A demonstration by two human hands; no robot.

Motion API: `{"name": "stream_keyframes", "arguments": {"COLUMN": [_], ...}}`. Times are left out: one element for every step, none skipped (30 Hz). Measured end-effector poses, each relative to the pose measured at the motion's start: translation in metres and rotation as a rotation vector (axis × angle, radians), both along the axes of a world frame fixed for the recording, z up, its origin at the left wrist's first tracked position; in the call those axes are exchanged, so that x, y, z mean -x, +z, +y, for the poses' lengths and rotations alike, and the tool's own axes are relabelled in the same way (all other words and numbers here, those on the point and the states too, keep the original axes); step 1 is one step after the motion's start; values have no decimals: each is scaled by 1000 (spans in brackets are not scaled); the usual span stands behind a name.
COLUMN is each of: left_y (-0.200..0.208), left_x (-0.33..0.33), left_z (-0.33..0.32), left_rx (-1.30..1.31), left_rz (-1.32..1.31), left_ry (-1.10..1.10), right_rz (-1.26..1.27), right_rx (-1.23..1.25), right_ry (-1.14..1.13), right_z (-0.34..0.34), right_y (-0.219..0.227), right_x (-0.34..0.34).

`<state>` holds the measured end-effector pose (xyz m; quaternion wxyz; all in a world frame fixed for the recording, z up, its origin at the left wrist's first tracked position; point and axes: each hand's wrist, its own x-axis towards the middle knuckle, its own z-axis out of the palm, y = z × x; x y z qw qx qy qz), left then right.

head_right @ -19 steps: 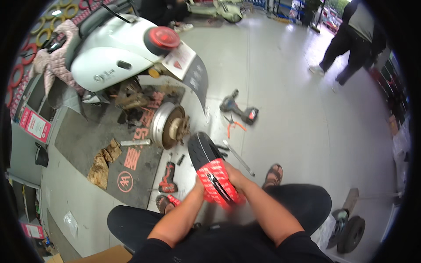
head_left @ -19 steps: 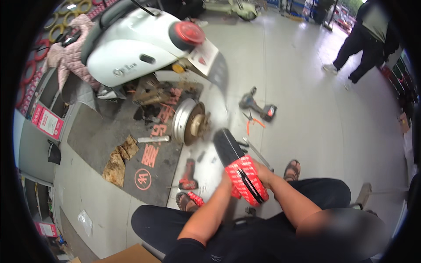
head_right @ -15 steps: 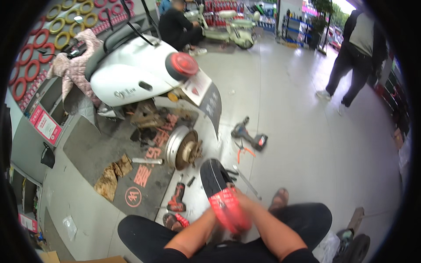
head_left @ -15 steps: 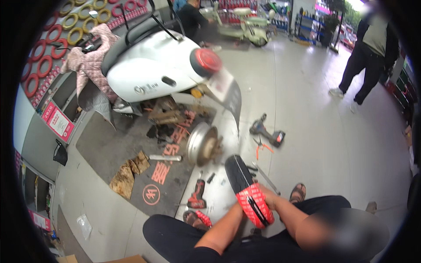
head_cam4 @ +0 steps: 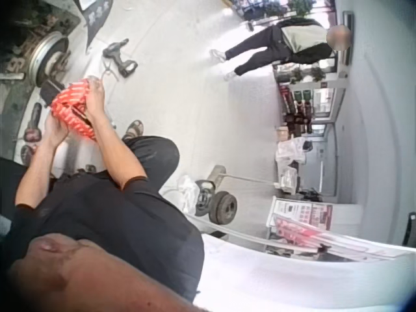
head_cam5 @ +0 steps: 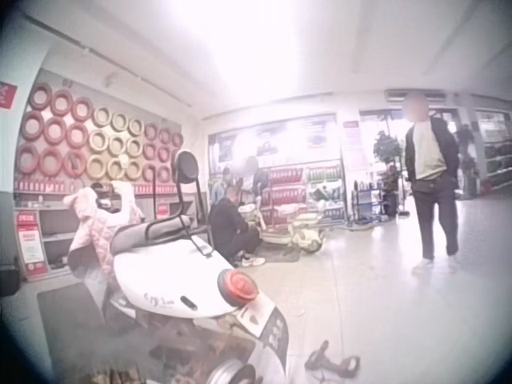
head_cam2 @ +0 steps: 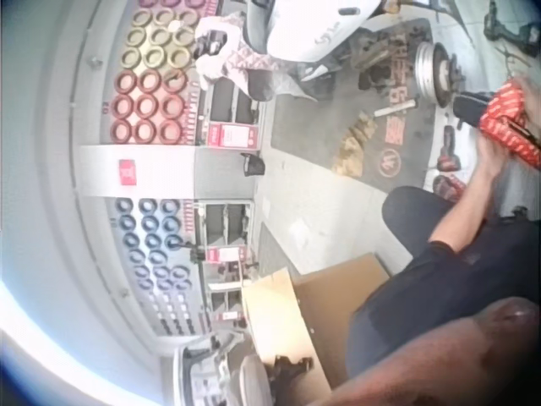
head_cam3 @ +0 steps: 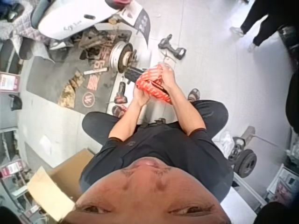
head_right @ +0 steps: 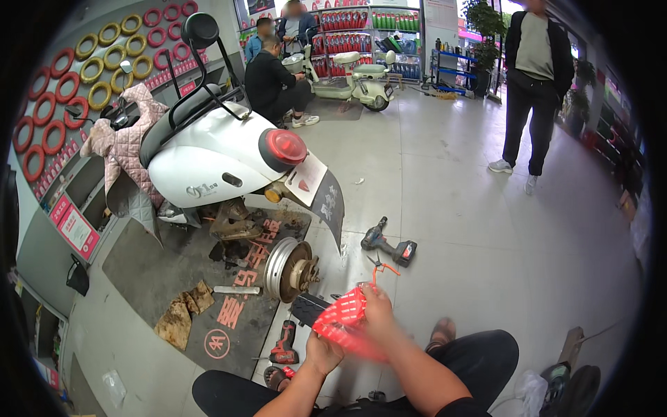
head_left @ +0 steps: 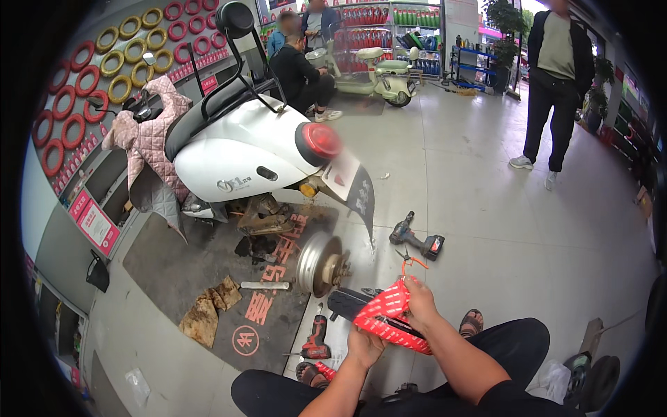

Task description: The person removes red protective wrapping from a new scooter tire, then fits the tire onto a metal rim. They use a tire lever to pry the tire bead over the rim edge and secure it in place.

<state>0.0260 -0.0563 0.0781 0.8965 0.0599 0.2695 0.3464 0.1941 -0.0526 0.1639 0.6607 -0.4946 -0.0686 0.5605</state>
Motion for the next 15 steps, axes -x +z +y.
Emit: {"name": "stream_keyframes", "arguments": {"left_y": [10, 13, 16, 21, 23, 20, 17, 14, 21, 34, 49, 66, 75, 58, 51], "left_x": [-3, -7, -6, -7, -7, -11, -15, -21, -25, -29, -32, -34, -36, -38, -38], "left_z": [4, 5, 8, 13, 17, 24, 20, 13, 12, 9, 4, -3, -6, -1, 7], "left_rx": [10, 4, -41, -85, -130, -234, -214, -194, -183, -267, -374, -485, -594, -672, -706], "left_rz": [-16, -64, -31, 1, 33, 72, 141, 209, 274, 173, 217, 261, 305, 375, 446], "left_ry": [8, 49, 54, 58, 61, 114, 174, 234, 297, 369, 378, 389, 398, 350, 331], "right_rz": [-429, -860, -1043, -1229, -1212, -1193, -1173, -1292, -1370, -1452, -1534, -1460, -1398, -1336, -1262], "right_rx": [-40, -74, -94, -136, -169, -198, -228, -269, -330, -384, -437, -321, -311, -300, -290], "right_ry": [64, 124, 251, 352, 346, 341, 336, 398, 370, 339, 307, 306, 355, 402, 457], "right_z": [-4, -12, -18, -20, -12, -7, -3, -3, 3, 8, 13, 17, 19, 21, 20], "right_y": [-9, -29, -27, -25, -23, -20, -19, -20, -18, -16, -16, -17, -17, -17, -15], "right_x": [-7, -15, -11, -8, 0, 11, 19, 24, 26, 23, 20, 22, 18, 13, 14]}}
